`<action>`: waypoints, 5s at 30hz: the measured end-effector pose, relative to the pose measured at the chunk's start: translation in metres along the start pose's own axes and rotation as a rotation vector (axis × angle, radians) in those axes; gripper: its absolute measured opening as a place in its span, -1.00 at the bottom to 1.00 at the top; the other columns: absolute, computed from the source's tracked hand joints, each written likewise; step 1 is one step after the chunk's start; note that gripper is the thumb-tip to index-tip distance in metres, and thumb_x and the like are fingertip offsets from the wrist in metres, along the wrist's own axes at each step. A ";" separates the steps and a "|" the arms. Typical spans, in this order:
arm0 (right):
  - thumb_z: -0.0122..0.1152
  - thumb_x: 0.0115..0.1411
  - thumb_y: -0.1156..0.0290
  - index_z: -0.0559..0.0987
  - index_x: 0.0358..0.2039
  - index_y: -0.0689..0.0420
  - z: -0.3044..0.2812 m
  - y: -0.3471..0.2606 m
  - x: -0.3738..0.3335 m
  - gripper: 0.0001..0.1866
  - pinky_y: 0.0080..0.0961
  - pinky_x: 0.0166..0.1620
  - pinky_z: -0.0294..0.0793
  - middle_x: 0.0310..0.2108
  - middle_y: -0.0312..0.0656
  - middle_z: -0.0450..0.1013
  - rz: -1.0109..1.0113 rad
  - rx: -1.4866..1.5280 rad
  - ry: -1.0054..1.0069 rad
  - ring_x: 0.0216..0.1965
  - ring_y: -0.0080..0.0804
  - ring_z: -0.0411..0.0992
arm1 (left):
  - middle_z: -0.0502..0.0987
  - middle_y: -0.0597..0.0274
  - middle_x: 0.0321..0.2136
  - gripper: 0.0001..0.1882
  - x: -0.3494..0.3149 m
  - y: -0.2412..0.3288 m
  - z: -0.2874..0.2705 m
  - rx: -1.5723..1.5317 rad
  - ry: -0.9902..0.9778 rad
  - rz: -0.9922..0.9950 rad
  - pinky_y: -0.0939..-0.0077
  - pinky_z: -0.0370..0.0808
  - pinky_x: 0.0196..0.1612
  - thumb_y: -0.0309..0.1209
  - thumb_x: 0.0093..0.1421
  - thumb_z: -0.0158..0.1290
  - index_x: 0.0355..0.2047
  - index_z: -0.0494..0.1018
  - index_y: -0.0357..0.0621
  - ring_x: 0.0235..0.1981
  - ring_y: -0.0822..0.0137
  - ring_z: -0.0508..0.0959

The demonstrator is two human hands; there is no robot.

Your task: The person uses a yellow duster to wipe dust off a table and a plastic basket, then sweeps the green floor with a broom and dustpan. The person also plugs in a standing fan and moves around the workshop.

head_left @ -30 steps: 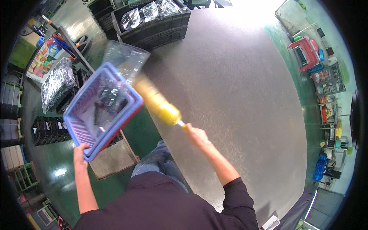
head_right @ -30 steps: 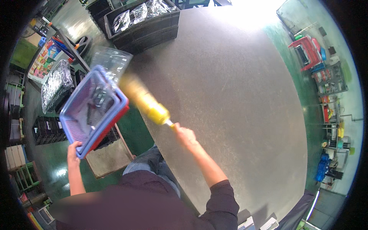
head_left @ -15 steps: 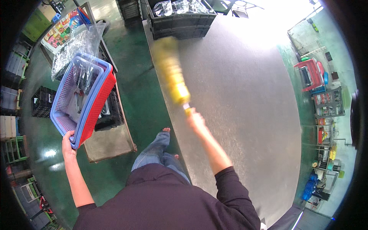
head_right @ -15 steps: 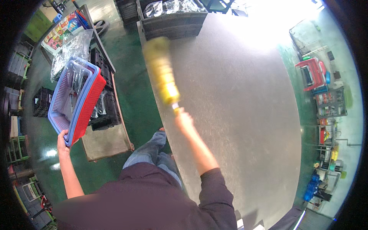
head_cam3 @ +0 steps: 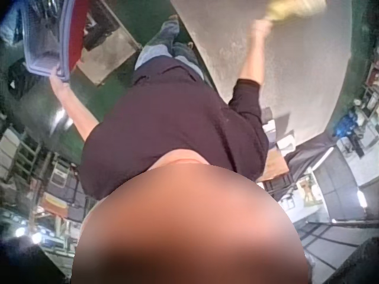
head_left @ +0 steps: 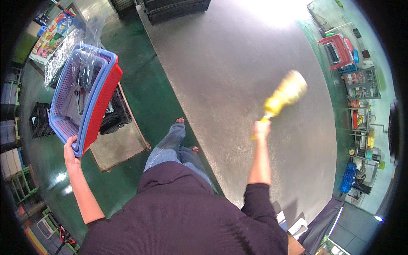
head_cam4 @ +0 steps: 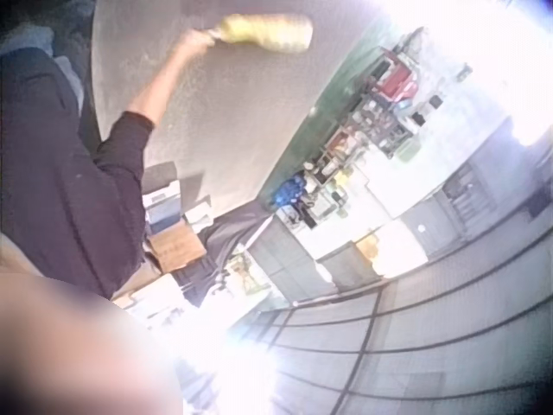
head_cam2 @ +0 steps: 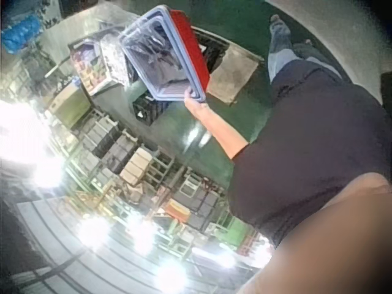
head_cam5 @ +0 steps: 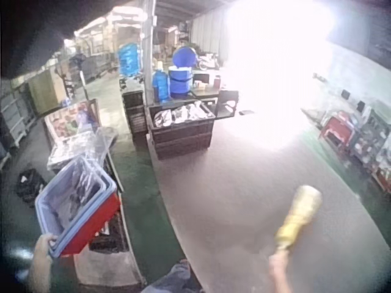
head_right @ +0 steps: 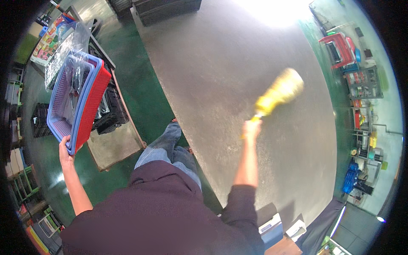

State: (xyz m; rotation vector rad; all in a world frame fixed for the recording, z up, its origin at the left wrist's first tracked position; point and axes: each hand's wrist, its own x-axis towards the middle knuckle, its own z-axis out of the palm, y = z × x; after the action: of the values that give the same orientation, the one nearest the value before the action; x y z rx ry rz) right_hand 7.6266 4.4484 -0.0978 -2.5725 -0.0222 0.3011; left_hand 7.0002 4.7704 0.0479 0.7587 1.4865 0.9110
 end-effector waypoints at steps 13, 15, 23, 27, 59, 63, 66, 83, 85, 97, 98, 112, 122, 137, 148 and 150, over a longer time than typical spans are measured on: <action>0.00 0.04 0.35 0.32 -0.23 0.12 -0.022 0.117 -0.178 -0.73 -0.05 -0.51 0.37 -0.66 0.07 0.40 -0.141 -0.014 -0.016 -0.58 0.07 0.42 | 0.52 0.12 -0.45 -0.81 0.024 0.020 0.129 0.080 -0.328 -0.081 0.17 0.59 -0.44 -0.38 0.01 0.00 -0.40 0.44 -0.25 -0.48 0.25 0.55; 0.00 0.02 0.34 0.31 -0.20 0.12 -0.028 0.129 -0.191 -0.69 -0.03 -0.49 0.37 -0.63 0.12 0.41 -0.047 -0.016 -0.037 -0.54 0.09 0.42 | 0.52 0.13 -0.46 -0.81 0.031 0.013 0.151 0.115 -0.378 -0.099 0.16 0.58 -0.44 -0.37 0.02 -0.01 -0.41 0.44 -0.23 -0.49 0.25 0.55; 0.09 -0.05 0.31 0.38 -0.24 0.03 -0.013 0.145 -0.270 -0.69 -0.09 -0.37 0.41 -0.49 0.01 0.46 -0.337 0.093 -0.277 -0.41 0.03 0.45 | 0.51 0.18 -0.50 -0.83 0.059 -0.021 0.291 0.179 -0.572 -0.174 0.06 0.55 -0.44 -0.31 0.01 -0.01 -0.46 0.43 -0.14 -0.52 0.21 0.53; 0.09 0.05 0.41 0.28 -0.11 0.16 -0.083 0.222 -0.189 -0.62 -0.36 -0.52 0.34 -0.51 -0.11 0.35 0.012 0.506 0.442 -0.59 -0.23 0.33 | 0.46 0.23 -0.57 -0.86 0.078 -0.045 0.346 0.292 -0.558 -0.132 0.15 0.53 -0.49 -0.41 -0.08 0.04 -0.48 0.41 -0.17 -0.57 0.27 0.50; 0.06 0.11 0.25 0.37 0.01 -0.08 0.050 -0.298 0.391 -0.59 -0.28 -0.12 0.39 -0.16 -0.10 0.45 -0.481 0.163 0.554 -0.16 -0.12 0.43 | 0.32 -0.21 -0.06 -0.26 0.199 0.004 0.528 0.901 -0.670 0.406 0.30 0.25 0.04 -0.33 -0.06 0.11 0.08 0.07 -0.39 -0.03 0.01 0.36; 0.03 0.11 0.15 0.36 -0.02 0.00 -0.058 -0.073 0.365 -0.58 -0.16 -0.11 0.36 -0.18 -0.09 0.45 0.315 -0.020 0.899 -0.15 -0.04 0.42 | 0.28 -0.20 -0.04 -0.34 0.199 -0.002 0.529 0.989 -0.634 0.530 0.30 0.20 0.07 -0.40 0.00 0.05 0.07 0.08 -0.44 -0.01 0.02 0.32; -0.02 0.05 0.26 0.42 -0.14 0.19 -0.118 0.069 0.348 -0.62 -0.23 -0.12 0.42 -0.22 0.01 0.46 1.243 -0.034 0.983 -0.17 -0.14 0.46 | 0.23 -0.13 0.02 -0.35 0.194 0.002 0.535 1.154 -0.450 0.514 0.32 0.13 0.10 -0.38 0.02 0.04 0.07 0.07 -0.42 0.02 0.09 0.27; -0.12 0.13 0.26 0.21 0.05 0.04 0.131 -0.439 0.655 -0.55 -0.18 -0.10 0.41 -0.21 0.04 0.44 -0.014 -0.250 -0.014 -0.14 -0.07 0.44 | 0.06 -0.36 0.12 -0.15 0.201 0.005 0.514 1.228 -0.544 0.204 0.30 0.01 0.20 -0.10 0.08 0.04 0.13 -0.04 -0.52 0.17 -0.10 0.08; -0.21 0.20 0.24 0.30 0.02 0.09 0.172 -0.507 0.650 -0.61 -0.22 -0.08 0.41 -0.17 0.02 0.43 -0.121 -0.295 -0.116 -0.10 -0.09 0.42 | 0.08 -0.36 0.11 -0.16 0.193 0.012 0.524 1.187 -0.515 0.150 0.31 0.02 0.19 -0.11 0.07 0.06 0.13 -0.03 -0.53 0.16 -0.10 0.10; -0.03 0.13 0.40 0.30 0.07 -0.12 0.212 -0.512 0.404 -0.55 -0.23 -0.29 0.46 -0.39 0.04 0.45 -1.206 -0.215 -0.469 -0.32 -0.05 0.45 | 0.39 -0.18 -0.17 -0.37 0.196 -0.001 0.530 0.855 -0.614 0.339 0.28 0.31 -0.06 -0.41 -0.05 0.06 0.03 0.12 -0.38 -0.15 -0.02 0.43; -0.02 0.12 0.41 0.30 0.07 -0.13 0.211 -0.492 0.392 -0.54 -0.25 -0.28 0.47 -0.36 0.03 0.45 -1.220 -0.153 -0.385 -0.31 -0.06 0.45 | 0.41 -0.16 -0.21 -0.38 0.196 0.000 0.530 0.815 -0.614 0.340 0.28 0.34 -0.10 -0.41 -0.05 0.06 0.02 0.13 -0.36 -0.20 -0.03 0.45; 0.02 0.08 0.36 0.24 0.11 -0.32 0.170 -0.430 0.359 -0.45 -0.21 -0.24 0.42 -0.30 0.04 0.45 -0.896 -0.311 -0.484 -0.28 0.01 0.45 | 0.51 -0.01 -0.25 -0.40 0.209 -0.005 0.526 0.793 -0.659 0.120 0.39 0.40 -0.12 -0.24 -0.14 0.20 -0.12 0.33 -0.34 -0.21 0.15 0.51; 0.12 -0.01 0.46 0.20 0.12 -0.40 0.076 -0.236 0.247 -0.32 -0.26 -0.16 0.42 -0.24 -0.01 0.45 -0.762 -0.170 -0.501 -0.19 -0.08 0.44 | 0.49 0.18 -0.39 -0.60 0.176 -0.033 0.451 0.385 -0.647 -0.088 0.48 0.44 -0.29 -0.57 -0.15 0.04 -0.21 0.35 -0.32 -0.41 0.37 0.50; 0.07 -0.07 0.47 0.25 0.10 -0.47 -0.009 0.005 -0.142 -0.30 -0.40 -0.35 0.48 -0.44 -0.28 0.40 -0.768 -0.162 -0.540 -0.40 -0.31 0.43 | 0.40 0.28 -0.53 -0.90 0.152 0.086 0.256 0.283 -0.563 -0.077 0.43 0.45 -0.34 -0.40 -0.01 0.03 -0.52 0.37 -0.14 -0.47 0.34 0.45; 0.20 0.07 0.38 0.28 0.01 -0.16 -0.034 0.156 -0.276 -0.51 -0.67 -0.76 0.15 -0.67 -0.33 0.23 0.810 1.511 0.666 -0.78 -0.62 0.16 | 0.41 0.15 -0.42 -0.76 0.160 0.043 0.418 0.340 -0.918 -0.242 0.28 0.49 -0.29 -0.45 -0.02 0.00 -0.31 0.30 -0.23 -0.41 0.17 0.47; 0.16 0.11 0.28 0.28 -0.21 -0.08 -0.047 0.159 -0.298 -0.72 -0.69 -0.73 0.17 -0.64 -0.32 0.20 0.740 1.755 0.719 -0.77 -0.62 0.15 | 0.37 0.20 -0.46 -0.79 0.143 0.034 0.440 0.308 -1.016 -0.305 0.29 0.49 -0.32 -0.43 -0.04 0.01 -0.39 0.30 -0.23 -0.43 0.21 0.44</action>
State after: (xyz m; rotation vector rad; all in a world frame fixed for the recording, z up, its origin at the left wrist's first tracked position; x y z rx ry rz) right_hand 7.3391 4.2661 -0.0799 -0.7227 0.9717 -0.2950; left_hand 7.4198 4.9627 -0.0008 0.9771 0.7802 -0.0044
